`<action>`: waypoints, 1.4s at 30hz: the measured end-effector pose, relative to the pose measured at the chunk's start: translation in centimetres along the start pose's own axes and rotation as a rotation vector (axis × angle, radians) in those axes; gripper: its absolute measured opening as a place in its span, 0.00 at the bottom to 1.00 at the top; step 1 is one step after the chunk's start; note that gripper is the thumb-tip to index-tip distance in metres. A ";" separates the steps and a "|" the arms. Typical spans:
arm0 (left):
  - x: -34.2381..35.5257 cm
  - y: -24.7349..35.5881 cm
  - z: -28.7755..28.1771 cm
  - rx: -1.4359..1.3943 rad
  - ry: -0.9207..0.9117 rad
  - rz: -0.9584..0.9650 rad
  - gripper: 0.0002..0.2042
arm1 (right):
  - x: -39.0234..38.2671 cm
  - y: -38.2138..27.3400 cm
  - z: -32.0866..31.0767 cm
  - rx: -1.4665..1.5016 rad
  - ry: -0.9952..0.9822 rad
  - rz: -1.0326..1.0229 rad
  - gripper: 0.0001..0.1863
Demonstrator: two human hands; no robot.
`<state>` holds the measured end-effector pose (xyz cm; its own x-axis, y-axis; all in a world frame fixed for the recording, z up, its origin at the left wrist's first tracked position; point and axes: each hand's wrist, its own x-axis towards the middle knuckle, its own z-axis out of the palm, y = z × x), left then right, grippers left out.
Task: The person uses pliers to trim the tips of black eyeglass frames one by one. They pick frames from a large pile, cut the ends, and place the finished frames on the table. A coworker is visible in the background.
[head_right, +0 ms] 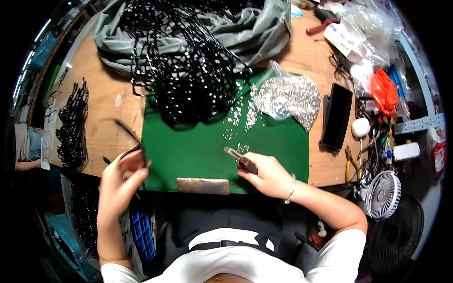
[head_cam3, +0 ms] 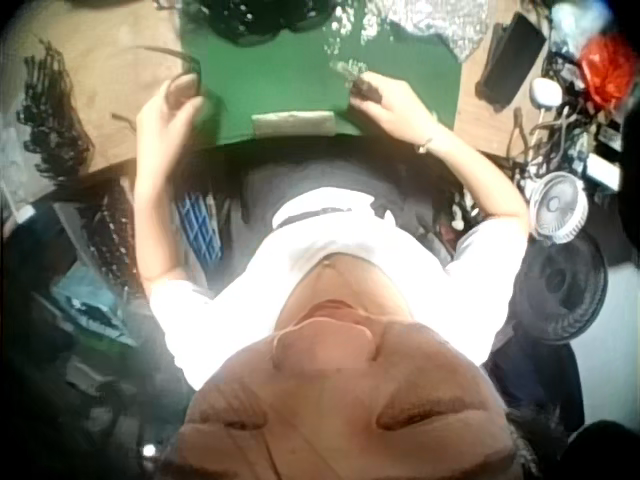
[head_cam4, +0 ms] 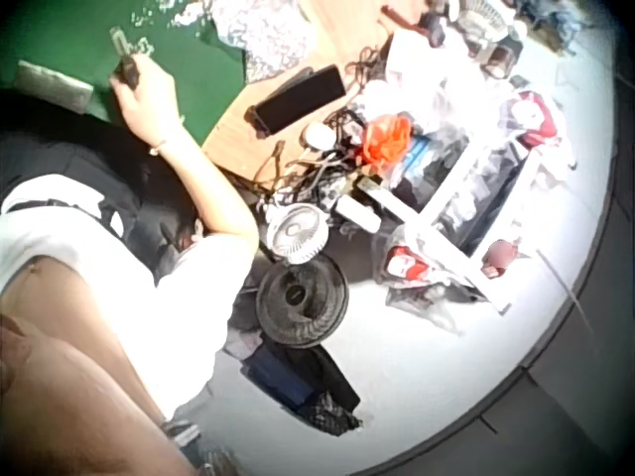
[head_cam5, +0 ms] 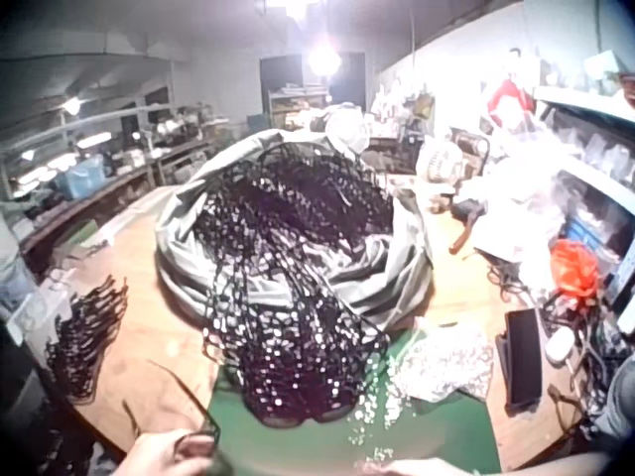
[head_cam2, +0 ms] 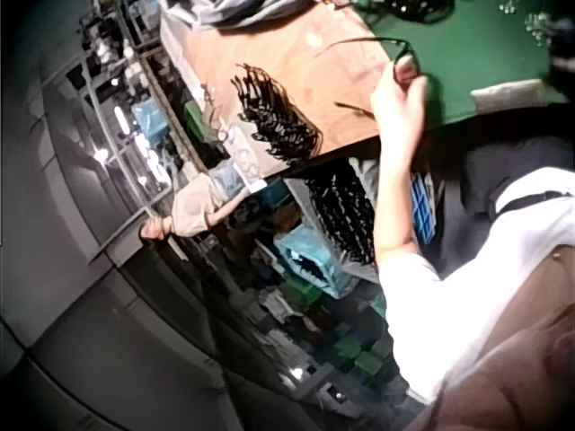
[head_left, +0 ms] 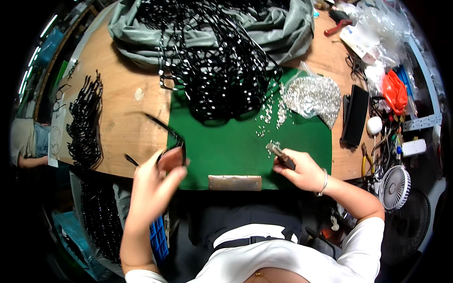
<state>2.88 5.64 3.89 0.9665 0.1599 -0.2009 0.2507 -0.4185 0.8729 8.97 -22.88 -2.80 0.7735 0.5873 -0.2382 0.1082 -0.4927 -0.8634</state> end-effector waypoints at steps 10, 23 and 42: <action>8.2 -2.2 -2.7 0.599 0.349 0.361 0.13 | 0.3 -0.4 -0.3 -0.071 -0.056 -0.070 0.07; 19.0 -1.2 0.1 0.369 0.338 0.351 0.17 | -0.8 -0.2 -0.3 -0.048 0.033 -0.072 0.06; -2.8 2.2 2.9 -0.933 0.243 0.121 0.17 | -0.7 -0.5 -1.2 -0.517 0.062 -0.141 0.12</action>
<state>0.88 1.70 5.10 0.9187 0.3867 -0.0804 -0.0960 0.4161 0.9043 9.12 -23.82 -1.68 0.7630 0.6394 -0.0950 0.4952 -0.6726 -0.5499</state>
